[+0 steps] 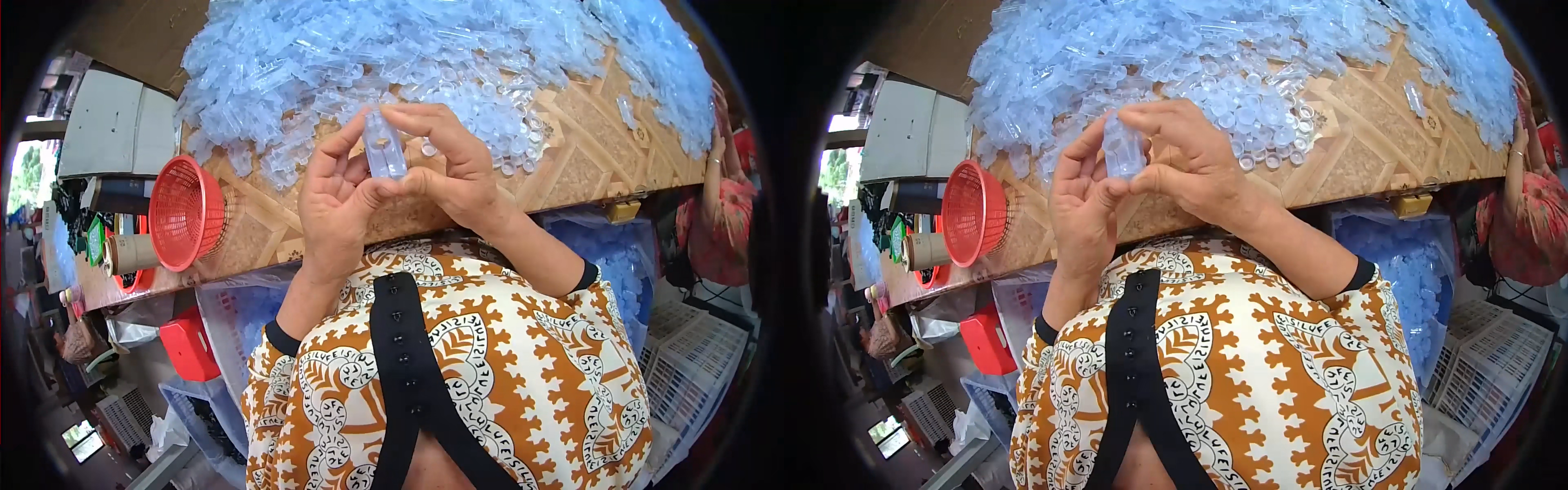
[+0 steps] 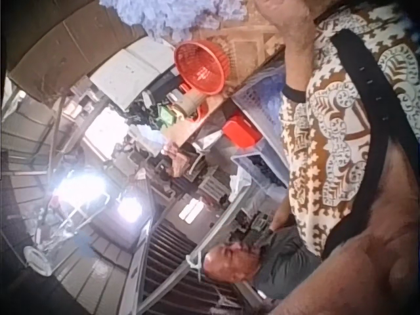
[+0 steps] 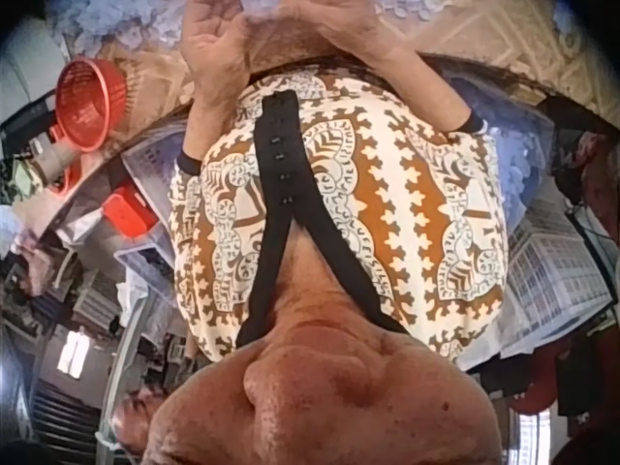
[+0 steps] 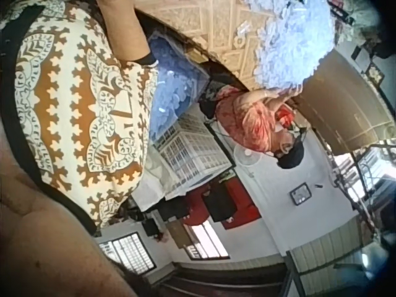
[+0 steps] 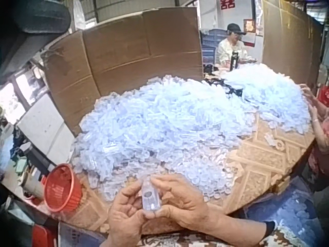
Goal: The person assembles plastic components by picking up clear plastic casings and fitting caps onto them by hand.
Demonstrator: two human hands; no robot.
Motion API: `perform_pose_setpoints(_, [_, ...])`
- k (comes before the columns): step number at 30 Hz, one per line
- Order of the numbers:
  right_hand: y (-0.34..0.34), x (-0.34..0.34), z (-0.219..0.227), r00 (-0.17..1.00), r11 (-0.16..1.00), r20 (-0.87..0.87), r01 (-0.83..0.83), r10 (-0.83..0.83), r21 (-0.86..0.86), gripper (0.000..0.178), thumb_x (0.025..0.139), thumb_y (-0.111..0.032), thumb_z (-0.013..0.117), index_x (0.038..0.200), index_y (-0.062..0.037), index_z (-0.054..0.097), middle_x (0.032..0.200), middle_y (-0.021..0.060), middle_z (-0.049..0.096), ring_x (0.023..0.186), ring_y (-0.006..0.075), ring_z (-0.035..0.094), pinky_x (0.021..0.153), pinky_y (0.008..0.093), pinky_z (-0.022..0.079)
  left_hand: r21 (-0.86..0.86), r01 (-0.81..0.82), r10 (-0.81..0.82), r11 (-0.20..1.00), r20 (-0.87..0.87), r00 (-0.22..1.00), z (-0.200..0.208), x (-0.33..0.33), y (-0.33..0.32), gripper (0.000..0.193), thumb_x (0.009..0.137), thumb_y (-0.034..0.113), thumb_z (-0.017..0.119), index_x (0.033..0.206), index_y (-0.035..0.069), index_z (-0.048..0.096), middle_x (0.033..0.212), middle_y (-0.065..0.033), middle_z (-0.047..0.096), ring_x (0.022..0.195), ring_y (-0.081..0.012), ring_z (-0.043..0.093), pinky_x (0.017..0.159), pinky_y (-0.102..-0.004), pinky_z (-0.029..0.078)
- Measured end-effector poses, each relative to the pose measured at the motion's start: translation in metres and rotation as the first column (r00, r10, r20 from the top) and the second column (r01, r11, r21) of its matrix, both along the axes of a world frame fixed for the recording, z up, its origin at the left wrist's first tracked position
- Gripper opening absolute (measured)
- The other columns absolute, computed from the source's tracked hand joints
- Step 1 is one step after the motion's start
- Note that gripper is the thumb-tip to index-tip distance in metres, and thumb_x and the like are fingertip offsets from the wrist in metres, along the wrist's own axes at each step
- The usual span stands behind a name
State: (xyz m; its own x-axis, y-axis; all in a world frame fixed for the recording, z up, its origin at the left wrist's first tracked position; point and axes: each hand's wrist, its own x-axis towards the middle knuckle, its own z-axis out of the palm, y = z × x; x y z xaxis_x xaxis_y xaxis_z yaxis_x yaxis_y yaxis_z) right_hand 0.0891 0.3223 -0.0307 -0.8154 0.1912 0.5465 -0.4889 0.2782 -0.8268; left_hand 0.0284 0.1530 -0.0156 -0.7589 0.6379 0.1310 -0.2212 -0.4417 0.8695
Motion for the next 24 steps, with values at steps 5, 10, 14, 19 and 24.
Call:
perform_pose_setpoints(5, [-0.004, 0.004, -0.003, 0.997, 0.983, 0.009, -0.072, 0.075, -0.17, 0.061, 0.078, -0.011, 0.082, 0.134, -0.0024, 0.06, 0.13, 0.0123, 0.06, 0.116, 0.0218, 0.058, 0.093, 0.0321, 0.051, -0.015, -0.002, 0.001, 1.0, -0.083, 0.997, -0.001, 0.001, -0.001, 0.059, 0.089, -0.002, 0.072, 0.142, -0.001, 0.046, 0.154, -0.0177, 0.04, 0.127, -0.0222, 0.057, 0.106, -0.0359, 0.05])
perform_pose_setpoints(10, [-0.006, 0.006, 0.002, 0.997, 0.998, -0.027, 0.066, -0.066, 0.004, 0.058, 0.077, -0.011, 0.083, 0.128, 0.0006, 0.06, 0.128, 0.0149, 0.059, 0.114, 0.0244, 0.06, 0.092, 0.0332, 0.051, -0.092, 0.021, -0.033, 0.996, -0.129, 0.991, -0.005, 0.003, -0.002, 0.059, 0.097, 0.012, 0.067, 0.148, 0.0, 0.04, 0.151, -0.0151, 0.044, 0.127, -0.019, 0.054, 0.106, -0.0327, 0.047])
perform_pose_setpoints(14, [-0.012, 0.008, 0.0, 0.962, 0.935, -0.095, 0.27, -0.255, 0.231, 0.056, 0.072, -0.008, 0.082, 0.123, 0.0012, 0.061, 0.122, 0.0186, 0.059, 0.11, 0.0318, 0.061, 0.088, 0.0388, 0.053, -0.131, -0.011, -0.016, 0.991, -0.203, 0.979, 0.005, 0.02, 0.001, 0.064, 0.102, 0.025, 0.062, 0.153, 0.001, 0.033, 0.143, -0.0131, 0.05, 0.127, -0.0155, 0.052, 0.104, -0.0299, 0.043])
perform_pose_setpoints(19, [-0.03, 0.012, 0.011, 0.9, 0.822, -0.207, 0.436, -0.384, 0.367, 0.049, 0.074, -0.001, 0.075, 0.122, 0.0011, 0.062, 0.117, 0.0197, 0.058, 0.101, 0.0338, 0.064, 0.086, 0.0395, 0.054, -0.209, -0.122, 0.095, 0.97, -0.132, 0.987, 0.002, 0.019, 0.009, 0.044, 0.102, 0.008, 0.059, 0.142, -0.001, 0.044, 0.121, -0.0107, 0.064, 0.103, -0.0127, 0.066, 0.084, -0.0234, 0.055])
perform_pose_setpoints(24, [-0.004, 0.019, 0.015, 0.986, 0.992, 0.118, 0.12, -0.116, -0.03, 0.024, 0.087, 0.002, 0.068, 0.111, 0.002, 0.07, 0.099, 0.011, 0.067, 0.088, 0.0152, 0.065, 0.077, 0.0268, 0.053, -0.194, -0.076, 0.047, 0.978, -0.15, 0.988, -0.002, 0.023, -0.001, 0.036, 0.102, 0.007, 0.056, 0.136, -0.002, 0.046, 0.125, -0.0181, 0.062, 0.101, -0.023, 0.069, 0.084, -0.0329, 0.058])
